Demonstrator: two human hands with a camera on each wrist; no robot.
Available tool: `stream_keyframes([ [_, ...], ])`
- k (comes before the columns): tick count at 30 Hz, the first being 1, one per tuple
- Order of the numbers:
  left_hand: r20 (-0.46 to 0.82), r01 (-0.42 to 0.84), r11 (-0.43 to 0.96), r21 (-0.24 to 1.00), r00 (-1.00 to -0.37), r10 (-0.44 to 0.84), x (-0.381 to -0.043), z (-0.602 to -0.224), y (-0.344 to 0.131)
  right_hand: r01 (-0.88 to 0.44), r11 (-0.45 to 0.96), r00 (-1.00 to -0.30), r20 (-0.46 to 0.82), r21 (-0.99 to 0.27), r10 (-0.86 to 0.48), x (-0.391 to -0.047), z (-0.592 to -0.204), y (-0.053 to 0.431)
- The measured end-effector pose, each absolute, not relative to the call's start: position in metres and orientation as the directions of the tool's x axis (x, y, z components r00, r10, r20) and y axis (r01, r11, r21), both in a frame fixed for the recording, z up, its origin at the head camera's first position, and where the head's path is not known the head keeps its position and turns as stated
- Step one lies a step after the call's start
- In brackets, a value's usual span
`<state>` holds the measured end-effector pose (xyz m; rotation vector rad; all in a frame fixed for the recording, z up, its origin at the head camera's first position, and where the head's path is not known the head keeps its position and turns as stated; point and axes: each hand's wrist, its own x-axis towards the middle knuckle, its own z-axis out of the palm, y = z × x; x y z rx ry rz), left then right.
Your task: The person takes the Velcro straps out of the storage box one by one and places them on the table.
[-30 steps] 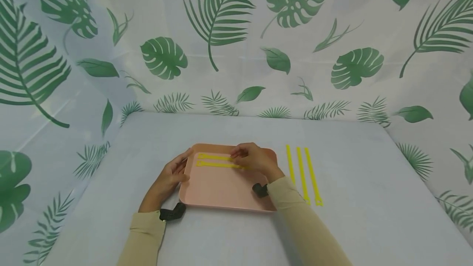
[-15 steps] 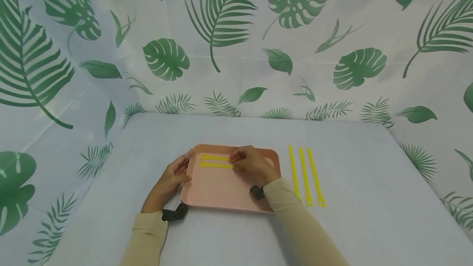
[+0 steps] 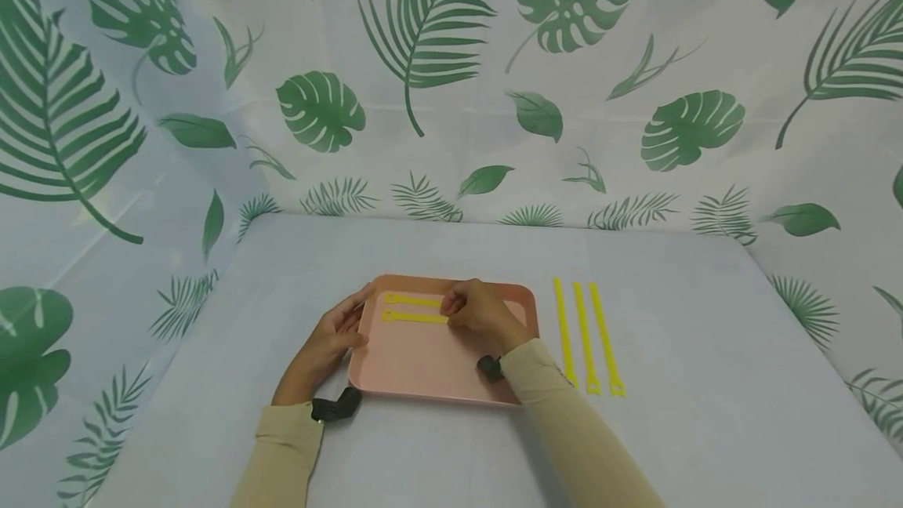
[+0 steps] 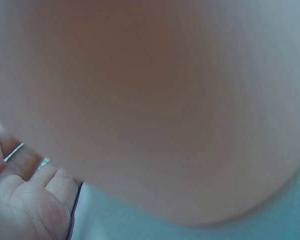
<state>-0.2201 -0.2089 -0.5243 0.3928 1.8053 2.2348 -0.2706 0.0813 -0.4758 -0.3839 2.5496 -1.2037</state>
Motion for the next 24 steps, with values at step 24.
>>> stream_keyframes([
  [24,0.069,-0.011,-0.218,0.976,-0.932,0.357,-0.221,-0.525,-0.210,-0.289,0.607,-0.891,-0.023,-0.740,-0.453,-0.257,-0.454,0.094],
])
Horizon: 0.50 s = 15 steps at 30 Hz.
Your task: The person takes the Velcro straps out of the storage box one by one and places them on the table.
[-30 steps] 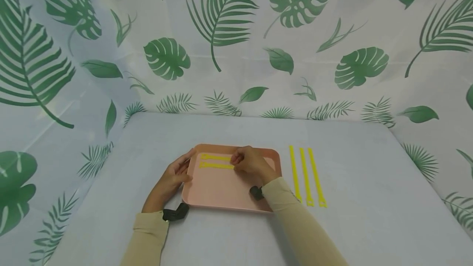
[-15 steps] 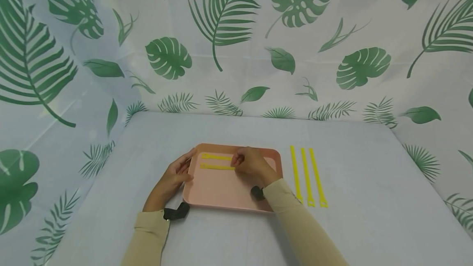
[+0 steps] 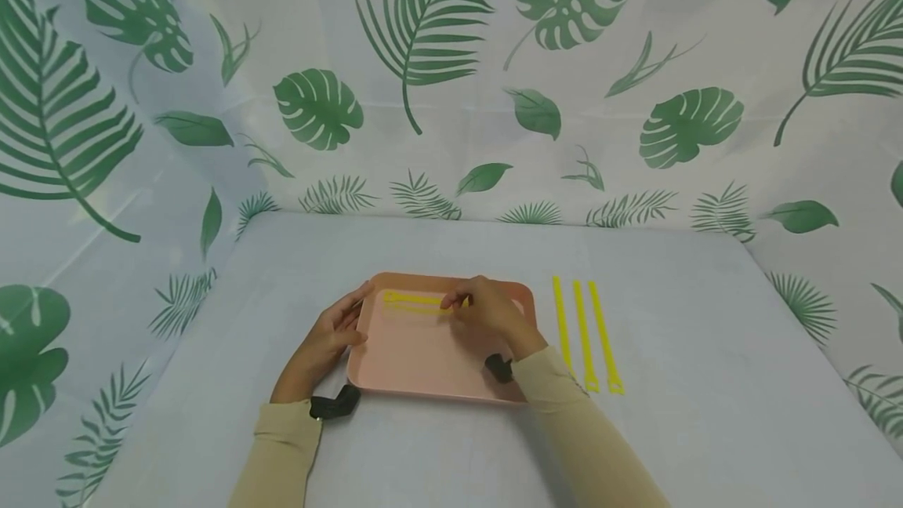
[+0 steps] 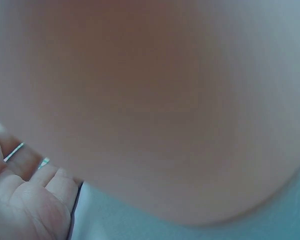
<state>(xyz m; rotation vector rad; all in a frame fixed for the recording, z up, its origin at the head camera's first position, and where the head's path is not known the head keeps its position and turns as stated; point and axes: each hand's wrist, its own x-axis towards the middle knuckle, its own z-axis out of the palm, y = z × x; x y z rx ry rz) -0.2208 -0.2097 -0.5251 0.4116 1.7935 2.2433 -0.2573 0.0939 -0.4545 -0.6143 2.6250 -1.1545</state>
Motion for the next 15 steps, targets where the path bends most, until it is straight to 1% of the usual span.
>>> stream_keyframes([
  [10,0.064,-0.012,-0.208,0.978,-0.932,0.357,-0.220,-0.524,-0.209,-0.332,0.589,-0.917,0.107,-0.737,-0.383,-0.253,-0.446,0.096],
  [15,0.070,-0.008,-0.210,0.978,-0.930,0.361,-0.220,-0.524,-0.209,-0.371,0.559,-0.913,0.184,-0.742,-0.363,-0.249,-0.443,0.098],
])
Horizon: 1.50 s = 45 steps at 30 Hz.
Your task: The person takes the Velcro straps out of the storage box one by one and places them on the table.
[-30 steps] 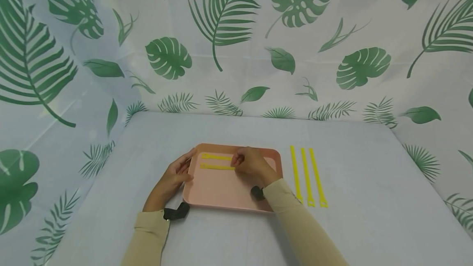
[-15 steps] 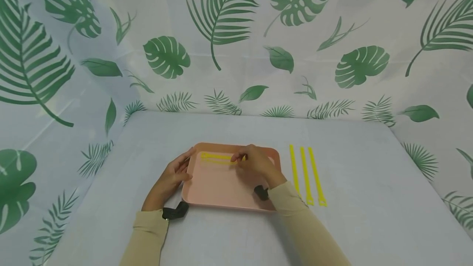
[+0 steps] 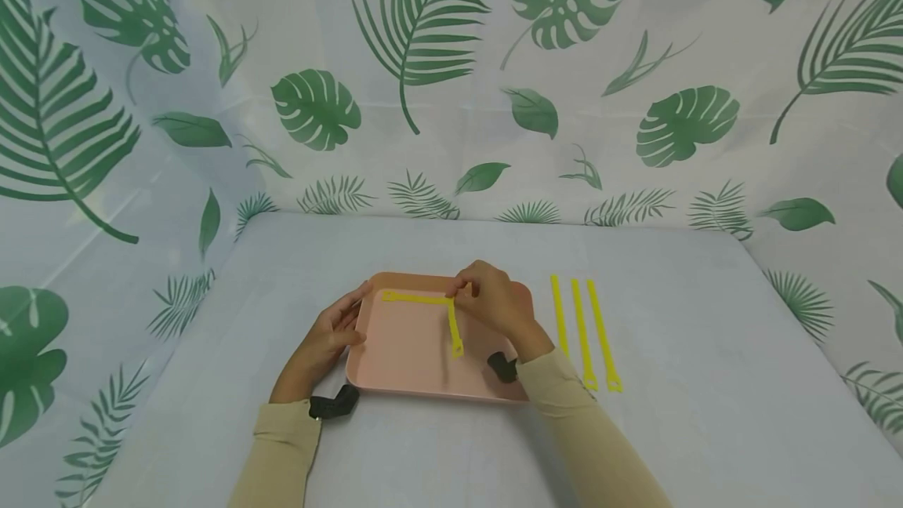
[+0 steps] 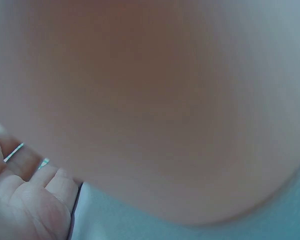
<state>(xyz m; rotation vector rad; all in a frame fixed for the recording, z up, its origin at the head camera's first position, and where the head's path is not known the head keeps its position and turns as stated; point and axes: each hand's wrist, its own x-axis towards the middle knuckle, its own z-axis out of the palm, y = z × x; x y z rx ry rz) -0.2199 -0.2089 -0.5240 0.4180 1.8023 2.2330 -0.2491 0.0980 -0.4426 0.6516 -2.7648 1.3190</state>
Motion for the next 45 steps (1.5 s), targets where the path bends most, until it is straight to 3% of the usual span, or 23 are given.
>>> stream_keyframes([
  [6,0.075,-0.002,-0.210,0.978,-0.931,0.357,-0.220,-0.524,-0.209,-0.414,0.498,-0.897,0.249,-0.762,-0.364,-0.247,-0.438,0.100],
  [21,0.053,-0.018,-0.198,0.980,-0.936,0.347,-0.218,-0.522,-0.208,-0.275,0.452,-0.944,0.148,-0.849,-0.295,-0.241,-0.433,0.104],
  [29,0.055,-0.016,-0.199,0.980,-0.937,0.344,-0.219,-0.523,-0.207,-0.228,0.311,-0.940,0.125,-0.923,-0.319,-0.240,-0.430,0.107],
  [45,0.071,0.001,-0.193,0.981,-0.932,0.356,-0.218,-0.522,-0.207,-0.200,0.155,-0.949,0.151,-0.968,-0.276,-0.239,-0.420,0.119],
])
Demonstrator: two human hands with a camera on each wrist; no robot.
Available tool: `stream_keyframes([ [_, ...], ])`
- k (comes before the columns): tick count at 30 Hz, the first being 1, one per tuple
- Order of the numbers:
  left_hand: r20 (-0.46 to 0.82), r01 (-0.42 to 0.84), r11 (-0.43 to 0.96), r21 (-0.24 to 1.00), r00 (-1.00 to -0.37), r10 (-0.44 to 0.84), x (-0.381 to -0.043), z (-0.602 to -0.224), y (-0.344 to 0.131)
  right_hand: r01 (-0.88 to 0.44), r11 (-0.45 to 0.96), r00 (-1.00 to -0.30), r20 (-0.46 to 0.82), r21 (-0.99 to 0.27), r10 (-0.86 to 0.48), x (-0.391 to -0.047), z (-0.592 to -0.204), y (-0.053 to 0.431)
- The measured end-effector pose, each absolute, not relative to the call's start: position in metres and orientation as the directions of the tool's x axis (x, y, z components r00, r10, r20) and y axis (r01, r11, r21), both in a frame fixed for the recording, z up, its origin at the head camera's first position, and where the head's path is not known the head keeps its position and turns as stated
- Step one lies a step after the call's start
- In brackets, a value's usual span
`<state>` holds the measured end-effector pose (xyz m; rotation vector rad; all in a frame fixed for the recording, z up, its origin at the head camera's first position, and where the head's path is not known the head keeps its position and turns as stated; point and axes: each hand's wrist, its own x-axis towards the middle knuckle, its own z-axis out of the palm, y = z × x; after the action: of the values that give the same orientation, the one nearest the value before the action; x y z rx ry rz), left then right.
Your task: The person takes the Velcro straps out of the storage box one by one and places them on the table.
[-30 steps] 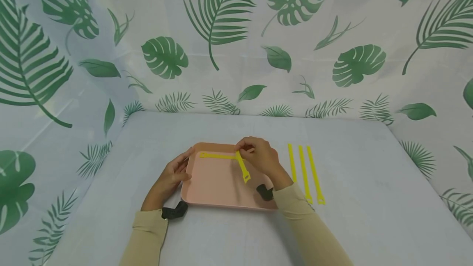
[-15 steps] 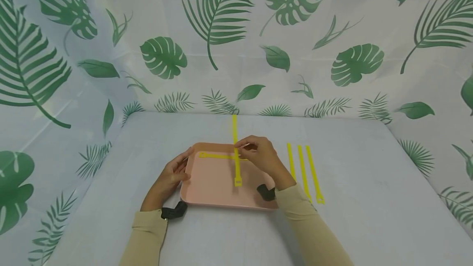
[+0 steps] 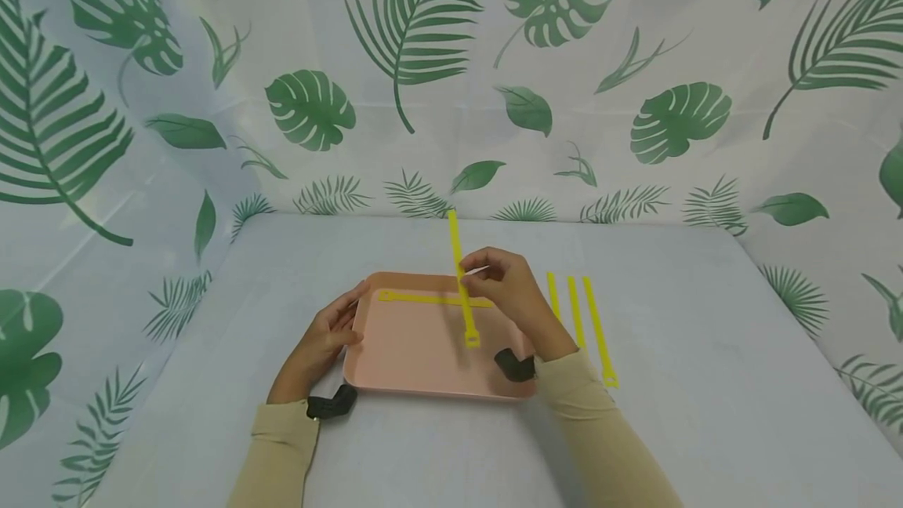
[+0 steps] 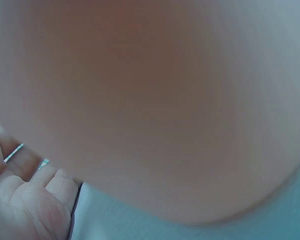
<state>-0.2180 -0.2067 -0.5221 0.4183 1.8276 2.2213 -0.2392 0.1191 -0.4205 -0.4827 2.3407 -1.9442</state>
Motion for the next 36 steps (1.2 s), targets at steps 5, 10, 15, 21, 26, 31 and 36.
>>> stream_keyframes([
  [5,0.071,0.000,-0.194,0.981,-0.930,0.360,-0.218,-0.522,-0.207,-0.214,0.143,-0.949,0.171,-0.966,-0.265,-0.237,-0.419,0.125],
  [10,0.067,-0.003,-0.194,0.981,-0.932,0.356,-0.217,-0.522,-0.207,-0.212,0.123,-0.948,0.173,-0.970,-0.267,-0.237,-0.419,0.131],
  [15,0.071,-0.001,-0.199,0.980,-0.933,0.352,-0.217,-0.521,-0.207,-0.183,0.135,-0.957,0.145,-0.974,-0.250,-0.234,-0.416,0.138],
  [21,0.076,0.001,-0.206,0.979,-0.931,0.357,-0.217,-0.523,-0.207,-0.164,0.135,-0.965,0.130,-0.977,-0.229,-0.234,-0.419,0.148],
  [26,0.076,-0.001,-0.212,0.977,-0.932,0.356,-0.217,-0.526,-0.207,-0.159,0.126,-0.969,0.130,-0.979,-0.208,-0.233,-0.422,0.157],
  [31,0.084,0.005,-0.217,0.976,-0.930,0.357,-0.217,-0.526,-0.207,-0.157,0.132,-0.974,0.131,-0.979,-0.184,-0.230,-0.423,0.167],
  [36,0.088,0.007,-0.220,0.975,-0.929,0.358,-0.217,-0.524,-0.207,-0.142,0.159,-0.981,0.118,-0.977,-0.156,-0.229,-0.425,0.179],
])
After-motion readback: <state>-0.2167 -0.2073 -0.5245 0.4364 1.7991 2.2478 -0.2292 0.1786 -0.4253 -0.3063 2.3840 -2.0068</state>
